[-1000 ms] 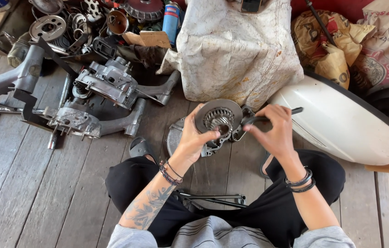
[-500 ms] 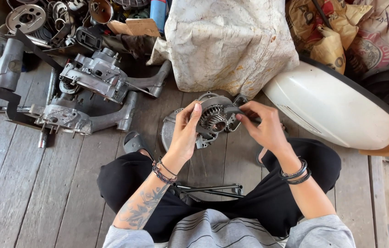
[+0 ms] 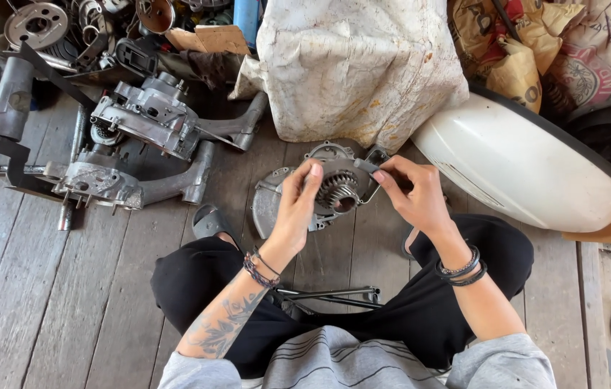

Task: The person sits on the floor and uses a small metal tool to scrape and clean the teeth of a mechanical gear assembly. They rotate the part to access different areas while surrounded by other disassembled engine components.

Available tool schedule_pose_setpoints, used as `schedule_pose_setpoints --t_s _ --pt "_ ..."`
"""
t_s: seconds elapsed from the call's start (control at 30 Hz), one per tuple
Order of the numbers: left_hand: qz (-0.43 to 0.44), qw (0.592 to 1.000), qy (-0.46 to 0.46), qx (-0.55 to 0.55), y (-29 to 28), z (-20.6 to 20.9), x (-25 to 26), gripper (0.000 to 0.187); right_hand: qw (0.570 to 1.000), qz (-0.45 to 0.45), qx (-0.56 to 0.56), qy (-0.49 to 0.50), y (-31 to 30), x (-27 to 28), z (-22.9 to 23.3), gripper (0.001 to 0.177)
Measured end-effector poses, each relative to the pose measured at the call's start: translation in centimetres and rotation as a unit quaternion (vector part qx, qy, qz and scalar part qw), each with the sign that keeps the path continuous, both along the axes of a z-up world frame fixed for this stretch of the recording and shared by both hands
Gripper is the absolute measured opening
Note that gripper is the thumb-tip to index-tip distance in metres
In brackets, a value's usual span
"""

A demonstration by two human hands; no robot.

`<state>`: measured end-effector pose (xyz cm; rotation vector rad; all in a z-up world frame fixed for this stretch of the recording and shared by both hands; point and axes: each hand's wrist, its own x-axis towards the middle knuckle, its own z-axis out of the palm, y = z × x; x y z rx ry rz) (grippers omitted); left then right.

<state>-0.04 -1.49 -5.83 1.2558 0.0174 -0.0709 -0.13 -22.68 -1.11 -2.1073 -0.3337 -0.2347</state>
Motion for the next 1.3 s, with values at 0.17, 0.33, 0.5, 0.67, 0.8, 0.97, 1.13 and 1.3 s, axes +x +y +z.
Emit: schedule_pose_setpoints --t_s 0.17,0.33,0.5,0.67,0.8,0.97,1.13,1.3 --pt "-0.041 0.999 -0.029 0.013 -0.1 3.7 -0.7 0.029 0.999 0.017 -0.027 -0.018 0.1 -0.2 0.7 0.013" --pt "-0.082 0.994 -0.060 0.041 0.2 5.1 -0.8 0.041 0.999 0.033 -0.023 -0.007 0.3 -0.1 0.5 0.012" --pt "-0.108 0.988 -0.085 0.066 0.4 6.0 -0.9 0.045 0.999 0.044 -0.032 0.001 0.2 -0.3 -0.2 0.013" --pt "-0.116 0.978 -0.132 0.112 0.3 3.4 -0.3 0.041 0.996 0.031 -0.077 -0.041 -1.3 0.9 0.4 0.014" --pt "-0.135 0.975 -0.148 0.099 -0.3 -0.1 0.4 0.041 0.989 0.048 -0.120 -0.070 -1.4 1.0 1.1 0.020" --pt "-0.142 0.963 -0.186 0.133 -0.3 0.4 0.1 0.038 0.988 0.066 -0.110 -0.081 -0.8 1.1 0.2 0.016" --pt "-0.158 0.959 -0.190 0.139 0.3 1.6 -0.1 0.040 0.986 0.024 -0.144 -0.082 -1.7 1.1 -1.0 0.019" --pt "-0.181 0.945 -0.172 0.210 0.6 2.8 -0.6 0.037 0.989 0.037 -0.127 -0.062 -1.6 1.3 -1.2 0.021"
